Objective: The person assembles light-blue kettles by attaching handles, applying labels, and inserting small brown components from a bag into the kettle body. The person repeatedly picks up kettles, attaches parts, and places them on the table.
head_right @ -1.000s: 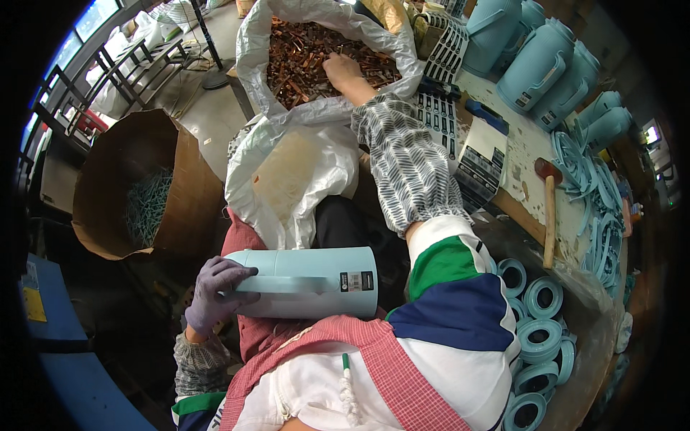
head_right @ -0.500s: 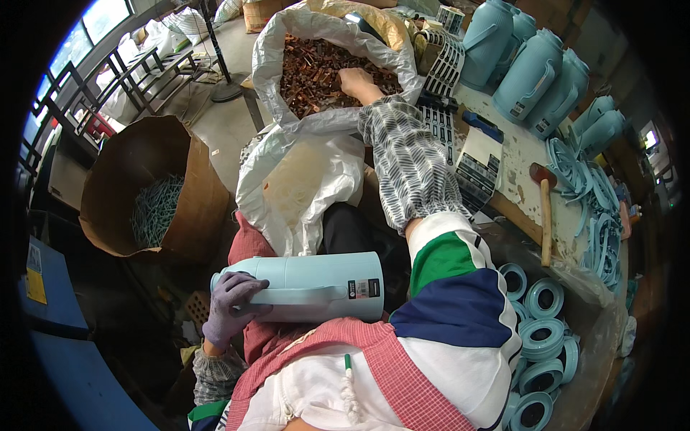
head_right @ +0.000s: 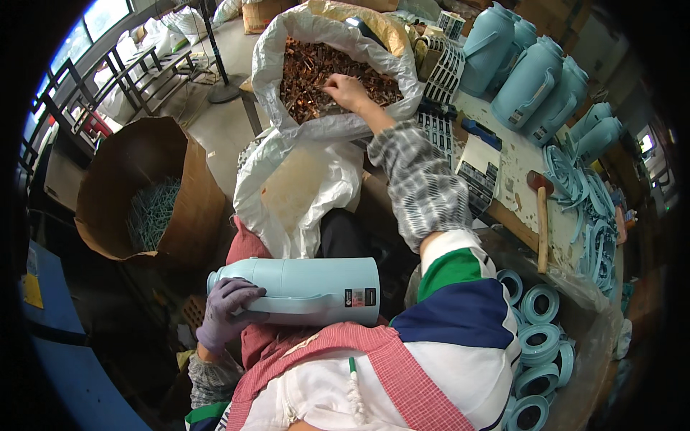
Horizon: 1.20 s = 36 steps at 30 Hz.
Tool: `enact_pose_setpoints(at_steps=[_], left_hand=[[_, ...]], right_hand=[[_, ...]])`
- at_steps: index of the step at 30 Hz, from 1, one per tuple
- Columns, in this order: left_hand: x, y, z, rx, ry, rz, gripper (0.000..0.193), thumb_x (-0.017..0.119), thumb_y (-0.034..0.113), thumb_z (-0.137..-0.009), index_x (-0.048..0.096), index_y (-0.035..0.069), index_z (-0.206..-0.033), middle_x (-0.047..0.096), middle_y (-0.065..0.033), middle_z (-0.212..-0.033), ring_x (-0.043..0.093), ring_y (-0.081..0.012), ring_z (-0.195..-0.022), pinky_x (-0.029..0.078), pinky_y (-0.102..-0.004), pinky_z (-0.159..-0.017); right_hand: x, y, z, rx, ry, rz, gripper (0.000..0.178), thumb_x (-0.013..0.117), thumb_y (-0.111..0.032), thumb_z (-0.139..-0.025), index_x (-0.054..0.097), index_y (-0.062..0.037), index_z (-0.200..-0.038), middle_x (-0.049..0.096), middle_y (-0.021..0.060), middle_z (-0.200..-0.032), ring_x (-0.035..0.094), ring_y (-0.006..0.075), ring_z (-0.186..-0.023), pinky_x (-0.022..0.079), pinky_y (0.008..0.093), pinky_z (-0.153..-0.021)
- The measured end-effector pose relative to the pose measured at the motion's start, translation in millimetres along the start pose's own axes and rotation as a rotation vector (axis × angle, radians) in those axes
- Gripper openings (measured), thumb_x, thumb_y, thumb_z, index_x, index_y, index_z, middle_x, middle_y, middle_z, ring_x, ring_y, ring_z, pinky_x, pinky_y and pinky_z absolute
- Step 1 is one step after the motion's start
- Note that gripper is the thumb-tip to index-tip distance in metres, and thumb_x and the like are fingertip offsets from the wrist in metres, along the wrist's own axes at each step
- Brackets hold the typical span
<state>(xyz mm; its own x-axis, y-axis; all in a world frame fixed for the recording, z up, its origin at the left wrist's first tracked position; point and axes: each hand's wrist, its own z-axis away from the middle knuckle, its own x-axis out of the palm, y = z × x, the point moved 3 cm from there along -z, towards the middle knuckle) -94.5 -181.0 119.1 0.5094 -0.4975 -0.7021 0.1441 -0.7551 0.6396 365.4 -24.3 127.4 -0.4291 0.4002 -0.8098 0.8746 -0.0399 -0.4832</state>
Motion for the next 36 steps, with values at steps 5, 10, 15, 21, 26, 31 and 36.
enact_pose_setpoints(at_steps=[5,10,15,21,26,31,36], left_hand=[[-2.6,-14.2,-4.2,-0.146,0.157,0.242,0.044,0.076,0.005,-0.065,0.06,0.002,-0.106,0.062,-0.0119,-0.103,0.061,-0.0187,-0.081,0.05,-0.0302,-0.07],[7.7,-3.9,-14.3,-0.054,0.3,0.112,0.028,0.07,0.0,-0.068,0.064,0.002,-0.096,0.064,-0.0106,-0.092,0.062,-0.0218,-0.08,0.05,-0.0318,-0.071],[17.6,-3.4,7.0,-0.178,0.243,0.236,0.02,0.066,-0.003,-0.07,0.065,0.001,-0.09,0.065,-0.009,-0.083,0.063,-0.0196,-0.072,0.05,-0.0293,-0.066],[28.0,-3.1,25.7,-0.478,0.391,0.574,0.018,0.064,-0.005,-0.076,0.064,0.0,-0.093,0.064,-0.0042,-0.078,0.058,-0.0078,-0.067,0.048,-0.0224,-0.06],[27.5,-0.8,27.5,-0.451,0.395,0.627,0.038,0.071,-0.001,-0.07,0.058,0.0,-0.106,0.062,-0.0081,-0.093,0.06,-0.0133,-0.081,0.049,-0.0261,-0.072],[25.9,3.2,46.6,-0.099,0.23,0.286,0.072,0.082,0.007,-0.058,0.048,0.004,-0.121,0.051,-0.015,-0.121,0.051,-0.0275,-0.113,0.045,-0.0357,-0.091],[37.2,-0.9,60.6,-0.113,0.281,0.153,0.066,0.082,0.012,-0.058,0.05,0.006,-0.116,0.055,-0.0088,-0.118,0.045,-0.0286,-0.119,0.042,-0.0382,-0.096]], right_hand=[[41.2,-138.1,119.8,-0.068,-0.603,-0.863,0.016,0.062,-0.011,-0.082,0.066,-0.0007,-0.094,0.064,0.0029,-0.078,0.057,0.0065,-0.071,0.045,0.0205,-0.061],[58.4,-212.2,223.7,0.037,-1.026,-0.897,0.016,0.063,-0.009,-0.081,0.064,-0.0021,-0.095,0.062,0.0011,-0.079,0.055,0.0052,-0.068,0.044,0.0198,-0.059],[63.9,-230.6,249.1,-0.556,-0.635,-0.535,0.019,0.065,-0.009,-0.076,0.062,-0.0031,-0.094,0.06,0.0114,-0.087,0.061,0.0248,-0.074,0.05,0.0318,-0.066],[67.4,-238.8,257.0,-0.531,-0.653,-0.439,0.017,0.066,-0.013,-0.075,0.06,-0.0035,-0.089,0.059,0.011,-0.084,0.061,0.0285,-0.074,0.049,0.0353,-0.066],[67.0,-242.6,263.1,-0.493,-0.631,-0.339,0.018,0.067,-0.015,-0.075,0.062,-0.0023,-0.087,0.059,0.0106,-0.08,0.061,0.0265,-0.069,0.049,0.0345,-0.064],[56.1,-235.4,264.9,-0.177,-1.014,-0.587,0.019,0.066,-0.014,-0.077,0.065,0.0002,-0.088,0.063,0.0121,-0.078,0.061,0.0237,-0.066,0.048,0.0318,-0.062],[61.1,-240.1,268.1,-0.166,-1.078,-0.572,0.02,0.064,-0.016,-0.078,0.066,0.0005,-0.089,0.064,0.0122,-0.079,0.062,0.0233,-0.07,0.047,0.0315,-0.063]])
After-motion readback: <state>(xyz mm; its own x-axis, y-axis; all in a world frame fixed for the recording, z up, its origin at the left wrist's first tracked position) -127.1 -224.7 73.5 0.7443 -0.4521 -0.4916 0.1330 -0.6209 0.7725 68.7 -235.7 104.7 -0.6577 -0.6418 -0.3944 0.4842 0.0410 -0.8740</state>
